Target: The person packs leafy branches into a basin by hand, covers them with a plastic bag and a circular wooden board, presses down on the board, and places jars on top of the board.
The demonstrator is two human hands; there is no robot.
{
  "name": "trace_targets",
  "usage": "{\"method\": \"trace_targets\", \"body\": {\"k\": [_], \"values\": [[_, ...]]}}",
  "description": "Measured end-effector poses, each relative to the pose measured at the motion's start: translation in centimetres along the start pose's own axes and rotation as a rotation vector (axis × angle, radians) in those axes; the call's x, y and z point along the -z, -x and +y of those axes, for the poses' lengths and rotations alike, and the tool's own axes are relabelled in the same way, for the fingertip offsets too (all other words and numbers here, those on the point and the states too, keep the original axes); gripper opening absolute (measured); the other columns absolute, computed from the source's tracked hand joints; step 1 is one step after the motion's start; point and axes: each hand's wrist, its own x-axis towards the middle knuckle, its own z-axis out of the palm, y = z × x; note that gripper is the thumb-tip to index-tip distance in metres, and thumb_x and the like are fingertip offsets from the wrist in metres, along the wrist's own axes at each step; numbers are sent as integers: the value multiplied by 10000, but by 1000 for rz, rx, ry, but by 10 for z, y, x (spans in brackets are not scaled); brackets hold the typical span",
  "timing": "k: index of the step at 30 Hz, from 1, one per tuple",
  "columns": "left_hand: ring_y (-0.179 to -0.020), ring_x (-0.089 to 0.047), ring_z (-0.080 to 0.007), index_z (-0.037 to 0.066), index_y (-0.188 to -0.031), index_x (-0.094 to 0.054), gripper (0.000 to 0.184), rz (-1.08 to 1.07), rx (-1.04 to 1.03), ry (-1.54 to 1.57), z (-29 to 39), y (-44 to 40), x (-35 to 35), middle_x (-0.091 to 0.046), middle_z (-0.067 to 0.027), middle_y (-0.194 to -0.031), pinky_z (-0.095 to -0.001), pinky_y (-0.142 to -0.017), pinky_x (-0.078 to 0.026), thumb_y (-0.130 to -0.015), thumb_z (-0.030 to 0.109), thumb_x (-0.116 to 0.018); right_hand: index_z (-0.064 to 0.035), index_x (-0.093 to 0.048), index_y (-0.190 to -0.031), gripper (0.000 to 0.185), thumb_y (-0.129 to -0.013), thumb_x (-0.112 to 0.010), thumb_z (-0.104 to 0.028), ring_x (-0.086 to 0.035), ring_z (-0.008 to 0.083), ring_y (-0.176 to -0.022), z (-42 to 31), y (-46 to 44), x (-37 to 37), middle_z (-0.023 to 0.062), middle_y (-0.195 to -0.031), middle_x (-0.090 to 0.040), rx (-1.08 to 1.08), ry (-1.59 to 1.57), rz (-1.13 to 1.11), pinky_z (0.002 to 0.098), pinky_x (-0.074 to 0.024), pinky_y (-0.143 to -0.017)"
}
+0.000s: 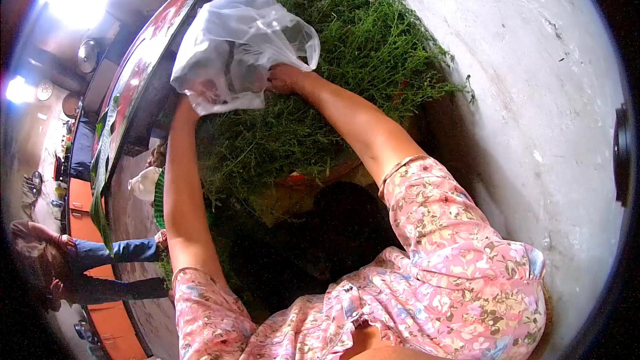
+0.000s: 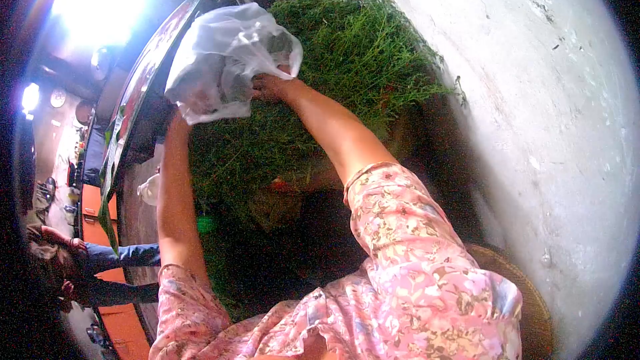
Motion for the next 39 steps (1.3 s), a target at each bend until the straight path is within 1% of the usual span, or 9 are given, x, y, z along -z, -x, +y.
{"method": "trace_targets", "body": {"k": [5, 8, 12, 16, 22, 25, 28, 30, 39], "values": [[-936, -612, -253, 48, -1167, -588, 390, 344, 857, 449, 131, -53, 118, -631, -125, -1075, -371, -857, -467, -920, 340, -515, -300, -626, -1110, 339, -846, -526, -488, -576, 267, -1034, -30, 37, 60, 0, -1126, -627, 284, 129, 417, 409, -461, -893], [-1103, -556, -260, 118, -1332, -452, 540, 442, 599, 914, 135, -97, 92, -512, -135, -1282, -407, -911, -482, -904, 440, -518, -253, -624, -1115, 392, -840, -534, -518, -567, 282, -1035, -26, 35, 52, 47, -1131, -614, 227, -23, 285, 408, -461, -882], [-1368, -167, -364, 236, -1432, -299, 893, -195, 171, 363, 156, -93, -27, -215, -112, -1497, -595, -1081, -149, -724, 705, -576, -119, -548, -1225, 522, -871, -501, -500, -529, 300, -1098, -34, 30, 82, 144, -1207, -551, 102, 21, -1, 405, -451, -907], [-1377, -75, -452, 145, -1452, -255, 828, -405, 456, 469, 209, -69, 16, -163, -169, -1516, -585, -1097, -69, -833, 640, -493, -17, -500, -1226, 532, -901, -484, -439, -519, 288, -1110, -44, 44, 108, 193, -1208, -523, 164, 483, -361, 405, -449, -916], [-1395, 8, -403, 332, -1445, -245, 978, -374, 368, 348, 173, -64, -48, -87, -65, -1541, -743, -1007, -1, -646, 877, -394, -6, -652, -867, 357, -891, -542, -345, -641, 311, -753, -85, 99, 210, 200, -802, -649, 353, 116, -565, 443, -503, -721], [-1396, 41, -397, 350, -1441, -248, 976, -371, 351, 189, 168, -64, -66, -81, -61, -1542, -740, -1002, 38, -636, 884, -386, -149, -663, -1090, 287, -949, -484, -323, -657, 246, -898, -85, 44, 216, 91, -1044, -674, 548, -53, 83, 345, -529, -776], [-1394, 96, -387, 365, -1437, -257, 961, -535, 442, 19, 209, -68, 18, -46, -72, -1545, -728, -1001, 79, -638, 885, -383, -313, -372, -1395, 657, -875, -255, -698, -289, 326, -1349, -43, -4, 173, 48, -1477, -309, 241, 619, 488, 575, -216, -1075], [-1390, 127, -383, 371, -1433, -267, 947, -405, 438, 35, 199, -61, 9, -10, -92, -1544, -723, -994, 99, -643, 874, -402, -379, -185, -1450, 759, -809, -176, -787, -48, 318, -1413, 21, -8, 132, -21, -1542, -90, -58, 776, -184, 641, -7, -1089], [-1381, 157, -403, 381, -1433, -274, 896, -332, 615, 401, 188, -43, -27, 80, -154, -1533, -720, -981, 93, -679, 825, -468, -443, -131, -1437, 701, -817, -121, -770, -68, 281, -1412, 68, 14, 85, -53, -1537, -81, -226, 410, -242, 713, -12, -1060]]}}
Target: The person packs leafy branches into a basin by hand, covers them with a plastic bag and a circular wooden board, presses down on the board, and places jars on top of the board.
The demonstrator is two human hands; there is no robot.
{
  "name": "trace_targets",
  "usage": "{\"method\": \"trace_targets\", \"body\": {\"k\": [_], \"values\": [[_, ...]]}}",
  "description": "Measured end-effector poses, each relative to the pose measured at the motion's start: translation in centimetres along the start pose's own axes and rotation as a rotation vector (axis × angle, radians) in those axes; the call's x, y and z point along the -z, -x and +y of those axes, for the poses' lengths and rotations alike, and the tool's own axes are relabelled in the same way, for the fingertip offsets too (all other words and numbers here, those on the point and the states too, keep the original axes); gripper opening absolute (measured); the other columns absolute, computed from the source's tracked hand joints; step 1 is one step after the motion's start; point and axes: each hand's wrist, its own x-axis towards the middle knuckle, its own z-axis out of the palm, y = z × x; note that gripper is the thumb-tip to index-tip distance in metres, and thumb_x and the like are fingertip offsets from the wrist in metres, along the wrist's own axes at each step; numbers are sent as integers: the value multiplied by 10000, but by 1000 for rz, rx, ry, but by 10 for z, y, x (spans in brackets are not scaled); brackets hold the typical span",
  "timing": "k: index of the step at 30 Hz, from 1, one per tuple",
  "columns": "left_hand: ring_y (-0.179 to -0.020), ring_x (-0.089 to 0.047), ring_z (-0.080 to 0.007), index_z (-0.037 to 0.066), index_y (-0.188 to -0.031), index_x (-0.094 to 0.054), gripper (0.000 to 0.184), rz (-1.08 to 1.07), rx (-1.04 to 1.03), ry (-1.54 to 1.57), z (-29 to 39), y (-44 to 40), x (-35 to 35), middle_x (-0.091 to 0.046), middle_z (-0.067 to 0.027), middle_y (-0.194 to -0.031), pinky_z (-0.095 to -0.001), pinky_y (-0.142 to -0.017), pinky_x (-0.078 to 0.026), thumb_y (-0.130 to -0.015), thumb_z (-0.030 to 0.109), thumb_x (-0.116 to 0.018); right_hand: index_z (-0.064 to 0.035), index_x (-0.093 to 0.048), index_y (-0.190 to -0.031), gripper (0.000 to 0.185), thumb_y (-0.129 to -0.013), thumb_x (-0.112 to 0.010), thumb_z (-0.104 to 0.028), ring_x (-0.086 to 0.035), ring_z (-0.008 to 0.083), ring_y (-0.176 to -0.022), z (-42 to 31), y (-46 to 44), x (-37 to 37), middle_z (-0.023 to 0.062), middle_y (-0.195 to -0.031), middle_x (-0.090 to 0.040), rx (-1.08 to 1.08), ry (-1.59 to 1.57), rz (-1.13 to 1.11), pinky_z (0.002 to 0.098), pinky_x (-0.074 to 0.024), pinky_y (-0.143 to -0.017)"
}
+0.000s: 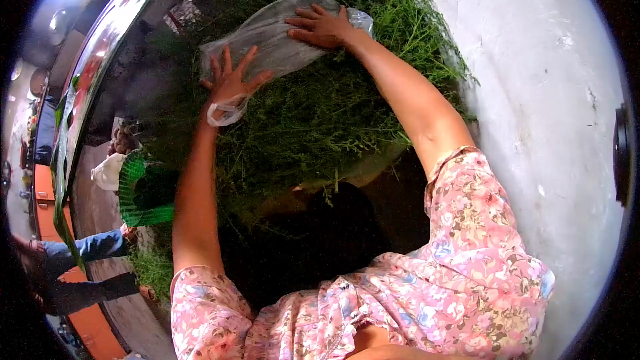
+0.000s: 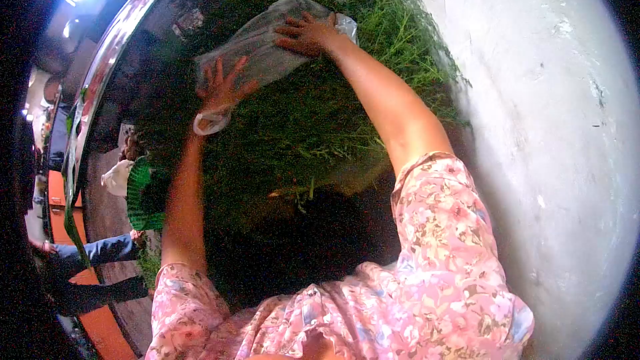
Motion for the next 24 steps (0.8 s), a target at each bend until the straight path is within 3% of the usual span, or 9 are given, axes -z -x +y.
{"method": "trace_targets", "body": {"k": [7, 10, 12, 14, 18, 20, 22, 23, 24], "values": [[-1369, 84, -479, 393, -1434, -265, 702, -276, -141, -106, 2, 4, 11, 1, -72, -1552, -736, -983, 14, -824, 710, -411, -407, -144, -1443, 770, -785, -150, -808, -82, 306, -1401, 12, -28, -33, -20, -1532, -94, 71, 172, -160, 664, -36, -1075], [-1353, 33, -520, 388, -1439, -254, 577, 61, -769, -373, -49, -23, -19, -6, -26, -1555, -731, -992, -16, -911, 577, -393, -369, -233, -1428, 767, -793, -208, -798, -191, 328, -1365, 11, -26, -18, 36, -1506, -187, 64, -5, -188, 593, -114, -1089], [-1342, -6, -536, 364, -1454, -220, 577, -62, -647, -389, -49, -29, -14, -1, -36, -1554, -721, -999, -67, -929, 507, -412, -343, -293, -1417, 767, -798, -246, -792, -264, 343, -1341, 21, -31, -4, 74, -1488, -249, 78, -286, -176, 545, -166, -1099], [-1334, -43, -543, 340, -1467, -187, 587, 151, -644, -637, -59, -33, -26, -1, -45, -1553, -709, -1003, -118, -941, 448, -426, -318, -352, -1407, 767, -803, -285, -786, -336, 358, -1317, 33, -32, 15, 111, -1470, -311, 93, -601, -92, 498, -218, -1109], [-1291, -219, -530, 270, -1474, -195, 619, 1057, -724, -1366, -110, -105, -68, -131, -126, -1521, -677, -1019, -185, -928, 474, -405, -183, -564, -1245, 600, -802, -597, -587, -513, 286, -1183, 35, 17, 95, 138, -1256, -556, 100, -969, 239, 481, -377, -1028], [-1288, -276, -490, 252, -1479, -181, 650, 789, -738, -1231, -99, -96, -62, -179, -136, -1511, -657, -987, -262, -912, 394, -465, -171, -655, -1110, 387, -853, -604, -455, -601, 204, -1041, 36, 49, 128, 36, -1107, -656, 207, -847, 523, 374, -445, -969], [-1296, -288, -454, 240, -1484, -158, 700, 329, -598, -1060, -60, -69, -35, -178, -117, -1519, -613, -984, -309, -893, 314, -526, -75, -625, -1139, 331, -926, -546, -316, -633, 161, -952, 31, 110, 164, 77, -1047, -671, 400, -781, 678, 289, -488, -884], [-1299, -288, -436, 237, -1485, -153, 718, 151, -569, -965, -50, -57, -21, -172, -106, -1524, -586, -990, -319, -886, 287, -544, -23, -594, -1155, 276, -911, -544, -142, -616, 199, -958, -6, 203, 204, 111, -1071, -644, 178, -922, 693, 314, -511, -809], [-1302, -288, -419, 235, -1486, -147, 737, -19, -518, -862, -40, -45, -8, -166, -95, -1528, -558, -996, -328, -878, 261, -563, 9, -587, -1156, 291, -945, -524, -182, -631, 163, -889, -22, 248, 210, 114, -1015, -663, 102, -884, 755, 279, -511, -806]]}}
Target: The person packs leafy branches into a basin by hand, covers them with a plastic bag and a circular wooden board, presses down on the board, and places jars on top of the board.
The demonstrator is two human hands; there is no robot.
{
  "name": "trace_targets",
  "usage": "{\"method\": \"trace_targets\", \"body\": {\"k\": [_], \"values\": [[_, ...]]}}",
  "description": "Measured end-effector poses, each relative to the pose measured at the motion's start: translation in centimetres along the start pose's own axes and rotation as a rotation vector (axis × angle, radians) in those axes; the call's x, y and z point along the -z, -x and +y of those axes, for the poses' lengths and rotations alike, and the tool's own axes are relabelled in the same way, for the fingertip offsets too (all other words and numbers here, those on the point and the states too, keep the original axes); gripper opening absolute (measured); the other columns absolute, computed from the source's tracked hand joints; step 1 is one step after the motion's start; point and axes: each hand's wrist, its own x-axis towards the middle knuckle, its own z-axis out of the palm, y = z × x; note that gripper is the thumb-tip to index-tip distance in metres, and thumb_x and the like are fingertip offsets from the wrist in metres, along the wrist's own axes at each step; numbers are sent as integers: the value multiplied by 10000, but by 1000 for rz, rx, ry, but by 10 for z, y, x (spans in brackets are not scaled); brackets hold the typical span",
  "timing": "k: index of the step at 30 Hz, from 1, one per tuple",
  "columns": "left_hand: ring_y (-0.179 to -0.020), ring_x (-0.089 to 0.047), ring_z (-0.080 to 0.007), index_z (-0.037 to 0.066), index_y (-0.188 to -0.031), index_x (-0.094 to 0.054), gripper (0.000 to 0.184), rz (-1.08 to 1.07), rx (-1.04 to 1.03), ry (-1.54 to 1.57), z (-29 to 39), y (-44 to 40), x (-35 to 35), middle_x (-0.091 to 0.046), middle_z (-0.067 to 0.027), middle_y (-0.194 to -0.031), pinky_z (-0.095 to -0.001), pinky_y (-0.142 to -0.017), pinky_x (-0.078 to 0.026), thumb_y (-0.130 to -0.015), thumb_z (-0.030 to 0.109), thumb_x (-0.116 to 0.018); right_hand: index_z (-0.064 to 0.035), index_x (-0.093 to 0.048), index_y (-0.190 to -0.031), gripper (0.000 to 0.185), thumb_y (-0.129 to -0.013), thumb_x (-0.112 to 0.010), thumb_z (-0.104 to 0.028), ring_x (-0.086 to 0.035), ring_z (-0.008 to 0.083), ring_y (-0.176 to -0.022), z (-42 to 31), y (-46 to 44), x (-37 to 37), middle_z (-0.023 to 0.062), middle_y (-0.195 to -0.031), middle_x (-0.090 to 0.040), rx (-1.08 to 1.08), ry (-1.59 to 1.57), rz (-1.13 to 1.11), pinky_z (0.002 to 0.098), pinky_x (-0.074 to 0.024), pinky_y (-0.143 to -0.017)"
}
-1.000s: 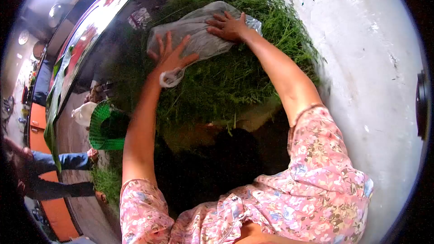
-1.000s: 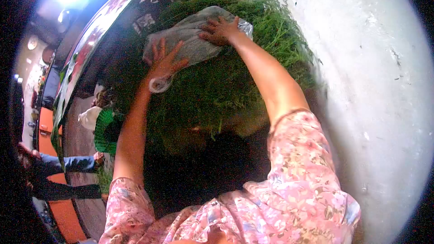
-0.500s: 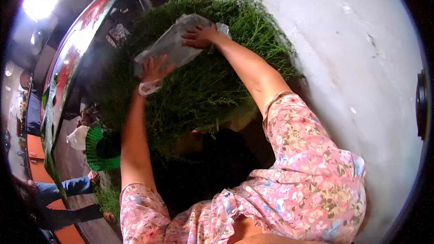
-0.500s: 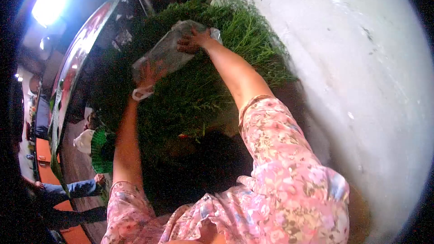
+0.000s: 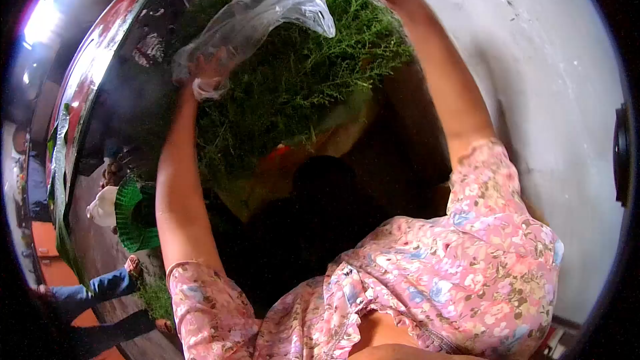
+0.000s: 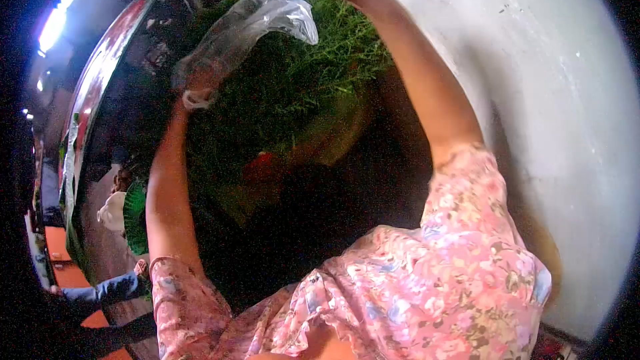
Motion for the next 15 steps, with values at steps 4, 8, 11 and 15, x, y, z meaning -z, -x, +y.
{"method": "trace_targets", "body": {"k": [4, 8, 11, 15], "values": [[-1289, -350, -342, 225, -1484, -167, 752, 87, -266, 335, -39, 5, 1, -220, -109, -1511, -472, -988, -365, -860, 212, -587, 0, -603, -1148, 291, -949, -522, -197, -624, 155, -1005, -65, 123, 36, 95, -1036, -668, -114, 132, 178, 280, -499, -848], [-1382, -214, -279, 175, -1478, -205, 624, -171, -308, 724, -25, -44, -2, -194, -75, -1525, -411, -1108, -194, -916, 213, -474, 2, -616, -1116, 268, -953, -510, -183, -631, 158, -972, -181, 263, 96, 89, -1046, -666, -463, 584, 399, 279, -490, -846], [-1379, -223, -296, 135, -1471, -207, 627, 64, -353, 368, -49, -33, -19, -231, -77, -1510, -424, -1110, -194, -924, 294, -468, -19, -607, -1129, 288, -938, -537, -223, -621, 175, -978, -249, 331, 148, 105, -1073, -648, -564, 895, 538, 293, -484, -857], [-1375, -236, -318, 82, -1462, -210, 666, 478, -338, -168, -93, -9, -48, -280, -80, -1490, -441, -1112, -193, -934, 402, -459, -45, -606, -1144, 287, -937, -546, -233, -620, 163, -968, -305, 399, 202, 95, -1055, -649, -686, 1279, 611, 285, -476, -852]]}}
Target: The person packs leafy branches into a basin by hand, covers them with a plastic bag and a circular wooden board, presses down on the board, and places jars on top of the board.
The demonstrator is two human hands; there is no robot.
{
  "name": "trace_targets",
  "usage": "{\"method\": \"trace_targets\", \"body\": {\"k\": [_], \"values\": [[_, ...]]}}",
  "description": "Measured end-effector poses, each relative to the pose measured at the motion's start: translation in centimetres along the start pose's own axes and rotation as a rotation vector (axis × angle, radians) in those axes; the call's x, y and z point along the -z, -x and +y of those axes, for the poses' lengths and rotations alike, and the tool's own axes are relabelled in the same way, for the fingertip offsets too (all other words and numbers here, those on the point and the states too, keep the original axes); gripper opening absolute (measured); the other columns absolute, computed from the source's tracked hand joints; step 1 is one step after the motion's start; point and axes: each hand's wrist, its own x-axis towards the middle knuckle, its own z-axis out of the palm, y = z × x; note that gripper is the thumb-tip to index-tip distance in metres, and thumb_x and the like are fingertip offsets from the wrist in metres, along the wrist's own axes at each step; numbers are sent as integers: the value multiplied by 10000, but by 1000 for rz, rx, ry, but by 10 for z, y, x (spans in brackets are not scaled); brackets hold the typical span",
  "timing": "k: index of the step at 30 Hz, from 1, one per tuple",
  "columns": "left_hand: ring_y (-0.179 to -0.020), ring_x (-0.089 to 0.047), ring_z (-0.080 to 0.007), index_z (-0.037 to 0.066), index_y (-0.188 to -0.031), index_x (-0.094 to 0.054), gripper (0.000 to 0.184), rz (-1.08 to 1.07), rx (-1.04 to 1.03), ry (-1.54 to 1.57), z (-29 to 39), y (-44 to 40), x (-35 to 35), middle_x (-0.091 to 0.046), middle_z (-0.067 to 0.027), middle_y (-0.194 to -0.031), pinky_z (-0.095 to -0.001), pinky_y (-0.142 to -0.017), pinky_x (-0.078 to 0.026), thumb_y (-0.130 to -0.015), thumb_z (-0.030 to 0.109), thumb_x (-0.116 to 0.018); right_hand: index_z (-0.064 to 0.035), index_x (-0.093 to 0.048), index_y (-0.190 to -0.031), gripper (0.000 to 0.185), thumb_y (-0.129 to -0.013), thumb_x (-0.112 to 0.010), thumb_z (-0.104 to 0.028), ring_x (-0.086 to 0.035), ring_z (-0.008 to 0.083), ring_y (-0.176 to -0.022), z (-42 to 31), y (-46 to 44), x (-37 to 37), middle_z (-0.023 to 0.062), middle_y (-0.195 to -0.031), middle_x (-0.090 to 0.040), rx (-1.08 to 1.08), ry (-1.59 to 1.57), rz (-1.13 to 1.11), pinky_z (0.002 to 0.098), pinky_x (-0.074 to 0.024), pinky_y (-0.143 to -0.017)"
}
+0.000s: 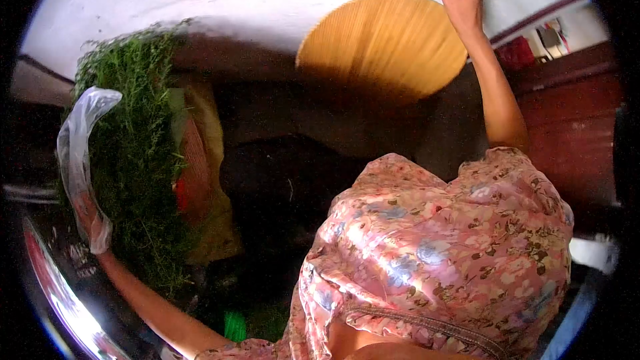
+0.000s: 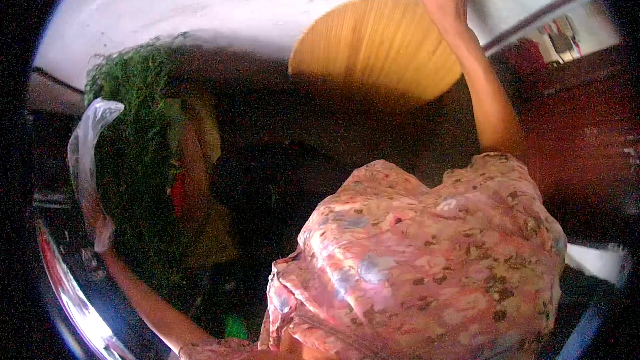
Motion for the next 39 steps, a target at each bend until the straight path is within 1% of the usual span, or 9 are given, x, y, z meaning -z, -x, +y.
{"method": "trace_targets", "body": {"k": [4, 8, 11, 12, 16, 19, 22, 31, 39], "values": [[-1382, -227, -259, 57, -1439, -265, 565, 390, 34, 202, 59, 28, 104, -280, -94, -1487, -388, -1109, -220, -952, 283, -441, -70, -638, -1071, 341, -908, -564, -361, -628, 212, -959, 103, 39, -30, 70, -1013, -662, -118, 237, -63, 327, -470, -841], [-1381, -213, -257, 88, -1445, -252, 612, 399, 307, 633, 124, 21, 201, -237, -108, -1498, -390, -1112, -206, -929, 313, -493, -23, -475, -1280, 554, -842, -637, -320, -451, 337, -1209, 206, 87, -73, 196, -1296, -491, 33, 339, -254, 400, -346, -1030], [-1378, -202, -277, 122, -1458, -221, 702, 379, 606, 1207, 152, 25, 228, -197, -118, -1508, -411, -1116, -184, -902, 393, -551, 6, -471, -1247, 603, -789, -696, -316, -441, 369, -1169, 249, 113, -34, 227, -1234, -481, 130, 575, -158, 429, -352, -999], [-1374, -214, -285, 126, -1464, -204, 671, 350, 916, 1810, 153, 10, 235, -184, -120, -1514, -416, -1107, -205, -941, 454, -467, 0, -491, -1223, 580, -779, -707, -304, -458, 364, -1137, 241, 106, -34, 220, -1198, -498, 128, 629, -138, 430, -364, -976], [-1335, -304, -265, 98, -1410, -325, 642, 364, 902, 1760, 169, 32, 285, -303, -131, -1462, -386, -1082, -248, -947, 542, -358, -10, -578, -1103, 451, -768, -709, -283, -492, 335, -1062, 232, 110, 11, 201, -1119, -530, 125, 424, -448, 413, -385, -923], [-1250, -429, -294, 53, -1239, -562, 554, 246, 981, 1335, 107, 36, 186, -482, -174, -1319, -372, -1035, -316, -921, 499, -475, 26, -634, -954, 258, -800, -667, -178, -585, 266, -884, 78, 80, -48, 170, -951, -625, 42, 10, -737, 370, -442, -821], [-1243, -430, -325, 66, -1238, -563, 555, 470, 779, 953, 124, 37, 156, -494, -200, -1290, -376, -1030, -324, -913, 508, -478, 50, -631, -928, 212, -827, -637, -137, -598, 211, -747, 23, 77, -35, 119, -838, -664, 19, 59, -664, 331, -468, -733], [-1244, -430, -343, 94, -1250, -550, 485, 389, 870, 1058, 154, 36, 160, -459, -178, -1345, -402, -1023, -342, -917, 443, -501, 19, -616, -1059, 278, -867, -626, -182, -609, 161, -811, -120, 0, 113, 92, -954, -662, -84, -307, -496, 294, -497, -733], [-1220, -476, -271, 31, -1216, -552, 361, 850, 1057, 1342, 171, 80, 239, -552, -168, -1246, -358, -1033, -342, -967, 280, -470, -2, -596, -1112, 327, -868, -635, -214, -613, 190, -911, -142, -128, 6, 102, -1052, -642, -263, -904, -546, 329, -505, -814]]}}
